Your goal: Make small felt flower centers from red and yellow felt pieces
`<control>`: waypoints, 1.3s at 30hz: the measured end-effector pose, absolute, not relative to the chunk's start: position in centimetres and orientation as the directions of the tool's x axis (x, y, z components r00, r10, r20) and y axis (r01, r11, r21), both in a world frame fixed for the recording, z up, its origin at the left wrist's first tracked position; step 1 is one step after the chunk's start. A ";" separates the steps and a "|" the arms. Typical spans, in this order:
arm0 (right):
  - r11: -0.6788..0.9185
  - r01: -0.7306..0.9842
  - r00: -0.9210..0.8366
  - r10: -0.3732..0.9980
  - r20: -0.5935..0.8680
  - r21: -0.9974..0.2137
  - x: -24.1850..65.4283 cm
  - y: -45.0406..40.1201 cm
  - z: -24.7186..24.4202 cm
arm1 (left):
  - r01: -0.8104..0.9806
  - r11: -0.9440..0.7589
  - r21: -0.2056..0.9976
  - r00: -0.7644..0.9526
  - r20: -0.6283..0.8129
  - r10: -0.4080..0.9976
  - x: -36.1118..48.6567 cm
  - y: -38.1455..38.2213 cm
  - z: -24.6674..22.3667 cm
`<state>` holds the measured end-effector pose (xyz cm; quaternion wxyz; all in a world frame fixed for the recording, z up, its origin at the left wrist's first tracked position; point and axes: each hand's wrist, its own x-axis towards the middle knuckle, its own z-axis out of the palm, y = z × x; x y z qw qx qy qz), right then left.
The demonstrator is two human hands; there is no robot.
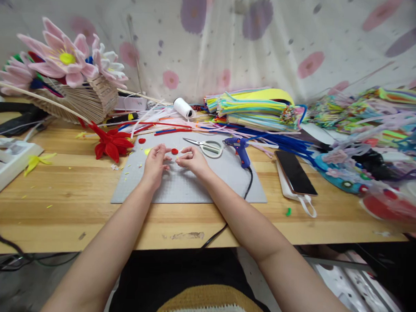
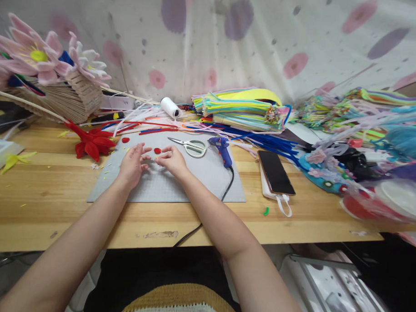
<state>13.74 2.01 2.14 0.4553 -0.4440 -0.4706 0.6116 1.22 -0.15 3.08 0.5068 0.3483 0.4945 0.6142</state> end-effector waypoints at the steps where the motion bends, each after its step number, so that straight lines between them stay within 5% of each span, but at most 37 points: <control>1: -0.159 -0.155 -0.204 0.971 -0.126 -0.975 13.8 2.0 2.2 | -0.266 0.004 0.964 -0.252 -0.074 0.965 1.2 -0.1 3.1; 7: -0.207 -0.178 -0.237 0.958 -0.162 -0.962 14.0 1.9 2.4 | -0.217 0.077 0.973 -0.064 -0.093 0.994 1.3 -0.3 2.7; 11: -0.210 -0.112 -0.293 0.941 -0.170 -0.971 14.3 1.9 2.5 | -0.234 0.067 0.970 -0.159 -0.106 0.982 1.4 -0.3 2.8; 16: -0.036 -0.147 -0.199 0.980 -0.006 -0.989 15.4 2.5 3.1 | -0.205 0.169 0.964 -0.158 -0.204 0.966 1.4 -0.3 2.9; 23: -0.037 -0.098 -0.021 0.999 -0.035 -0.994 17.7 4.1 2.9 | 0.127 -0.014 0.992 -0.161 0.035 0.986 0.9 -0.1 2.8; 30: -0.036 -0.020 0.083 0.996 -0.037 -0.999 18.7 5.3 1.2 | 0.537 -0.082 0.840 -0.105 0.163 0.981 2.1 0.2 4.3; 39: -0.004 0.025 0.063 0.998 -0.002 -1.000 18.7 5.4 0.5 | 0.489 -0.091 0.868 -0.046 0.130 0.990 3.3 0.9 1.8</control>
